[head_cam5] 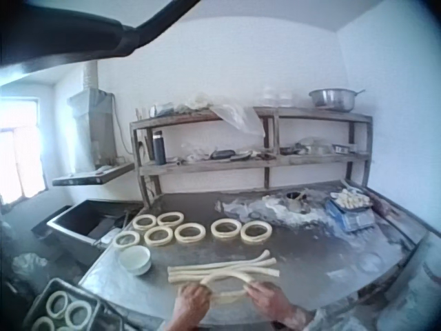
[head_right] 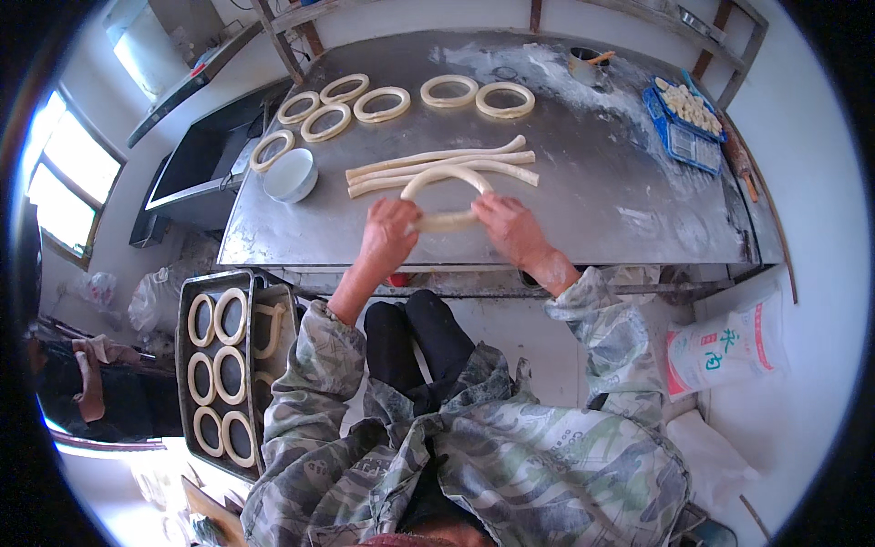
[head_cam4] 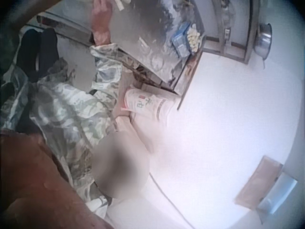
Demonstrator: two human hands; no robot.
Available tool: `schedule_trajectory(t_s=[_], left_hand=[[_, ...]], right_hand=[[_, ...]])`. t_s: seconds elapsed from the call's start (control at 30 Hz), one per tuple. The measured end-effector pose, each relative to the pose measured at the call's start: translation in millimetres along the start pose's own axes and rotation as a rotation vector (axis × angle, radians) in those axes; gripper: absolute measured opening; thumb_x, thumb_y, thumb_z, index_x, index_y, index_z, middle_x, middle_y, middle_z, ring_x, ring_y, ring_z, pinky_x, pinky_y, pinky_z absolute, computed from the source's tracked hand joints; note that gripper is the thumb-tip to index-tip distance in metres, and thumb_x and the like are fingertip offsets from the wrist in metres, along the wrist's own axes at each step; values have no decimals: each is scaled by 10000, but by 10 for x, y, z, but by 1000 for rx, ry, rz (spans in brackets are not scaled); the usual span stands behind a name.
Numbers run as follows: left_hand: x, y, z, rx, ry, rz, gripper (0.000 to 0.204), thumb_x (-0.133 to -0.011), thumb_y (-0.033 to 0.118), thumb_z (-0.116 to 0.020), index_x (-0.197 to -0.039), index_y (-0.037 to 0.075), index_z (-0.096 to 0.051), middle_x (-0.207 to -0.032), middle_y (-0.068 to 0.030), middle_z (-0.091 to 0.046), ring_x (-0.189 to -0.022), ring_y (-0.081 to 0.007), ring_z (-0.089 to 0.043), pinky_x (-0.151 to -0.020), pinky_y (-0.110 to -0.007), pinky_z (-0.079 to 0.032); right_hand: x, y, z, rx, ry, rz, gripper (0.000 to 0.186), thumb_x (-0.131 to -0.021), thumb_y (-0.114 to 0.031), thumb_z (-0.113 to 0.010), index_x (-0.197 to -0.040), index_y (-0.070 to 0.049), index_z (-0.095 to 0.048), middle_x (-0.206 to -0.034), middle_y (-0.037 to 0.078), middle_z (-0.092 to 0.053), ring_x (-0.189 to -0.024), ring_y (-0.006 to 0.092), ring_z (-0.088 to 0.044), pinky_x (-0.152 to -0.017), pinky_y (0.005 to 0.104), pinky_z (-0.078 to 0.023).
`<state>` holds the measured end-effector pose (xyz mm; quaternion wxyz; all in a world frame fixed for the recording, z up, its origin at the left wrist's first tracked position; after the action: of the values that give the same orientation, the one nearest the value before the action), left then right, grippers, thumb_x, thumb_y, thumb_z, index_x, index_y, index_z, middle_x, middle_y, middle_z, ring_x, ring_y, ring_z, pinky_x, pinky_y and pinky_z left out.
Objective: The person shapes long pieces of dough into rings by hand on a metal table and places them onto a tray.
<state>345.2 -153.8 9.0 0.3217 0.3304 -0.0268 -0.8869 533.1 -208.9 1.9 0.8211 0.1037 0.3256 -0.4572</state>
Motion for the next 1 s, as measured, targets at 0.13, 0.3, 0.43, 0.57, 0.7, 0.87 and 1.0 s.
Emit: schedule_trajectory(t_s=[0.13, 0.3, 0.43, 0.57, 0.7, 0.87, 1.0], left_hand=[[466, -4, -517, -9, -151, -47, 327, -771, 160, -759, -1090, 106, -710, -1081, -60, -660, -1094, -271, -615, -1042, -512, -404], [403, 37, -710, 26, -144, -76, 248, -803, 138, -717, -1045, 84, -728, -1020, -63, -660, -1027, -255, -633, -999, -455, -443], [429, 65, -667, 61, -95, -100, 234, -798, 115, -710, -1027, 73, -727, -1003, -71, -660, -983, -262, -640, -954, -428, -473], [405, 115, -678, 74, -95, -122, 194, -798, 98, -698, -989, 66, -716, -972, -64, -649, -956, -262, -636, -947, -433, -472], [435, 121, -654, 78, -36, -149, 133, -815, 107, -674, -941, 68, -695, -944, -53, -627, -938, -252, -625, -943, -423, -461], [453, 150, -653, 54, -41, -176, 128, -819, 102, -663, -939, 63, -681, -946, -61, -616, -937, -259, -615, -943, -423, -463], [442, 156, -643, 84, -9, -170, 124, -821, 97, -661, -938, 61, -678, -946, -65, -610, -943, -266, -605, -942, -425, -461]], right_hand=[[369, -49, -392, -151, -161, -75, 371, -852, -173, -700, -1174, 8, -672, -1239, 161, -669, -1124, 345, -643, -976, 421, -514], [230, -69, -725, -350, -191, -172, 290, -859, -180, -682, -1110, -35, -705, -1147, 129, -706, -1061, 339, -655, -931, 415, -525], [174, -20, -881, -380, -207, -184, 216, -862, -174, -662, -1040, -72, -729, -1086, 99, -719, -959, 332, -667, -847, 424, -542], [214, 7, -894, -445, -186, -193, 198, -869, -177, -644, -1002, -65, -738, -1052, 105, -723, -915, 337, -673, -824, 424, -548], [200, -40, -901, -389, -200, -223, 188, -884, -187, -640, -971, -55, -741, -1042, 111, -728, -939, 346, -670, -841, 434, -538], [122, -131, -732, -436, -133, -241, 186, -875, -197, -657, -957, -60, -752, -1017, 100, -738, -936, 328, -673, -847, 436, -519], [128, -87, -874, -441, -185, -261, 187, -870, -191, -671, -972, -68, -768, -1019, 85, -749, -935, 295, -680, -839, 390, -522]])
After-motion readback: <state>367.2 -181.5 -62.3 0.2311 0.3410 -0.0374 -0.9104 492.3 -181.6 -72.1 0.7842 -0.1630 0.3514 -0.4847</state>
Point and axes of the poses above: each hand's wrist, its own x-axis away from the middle knuckle, its own z-axis out of the back of the hand, y = z × x, the point moved 9 cm from there along -x, towards the middle knuckle
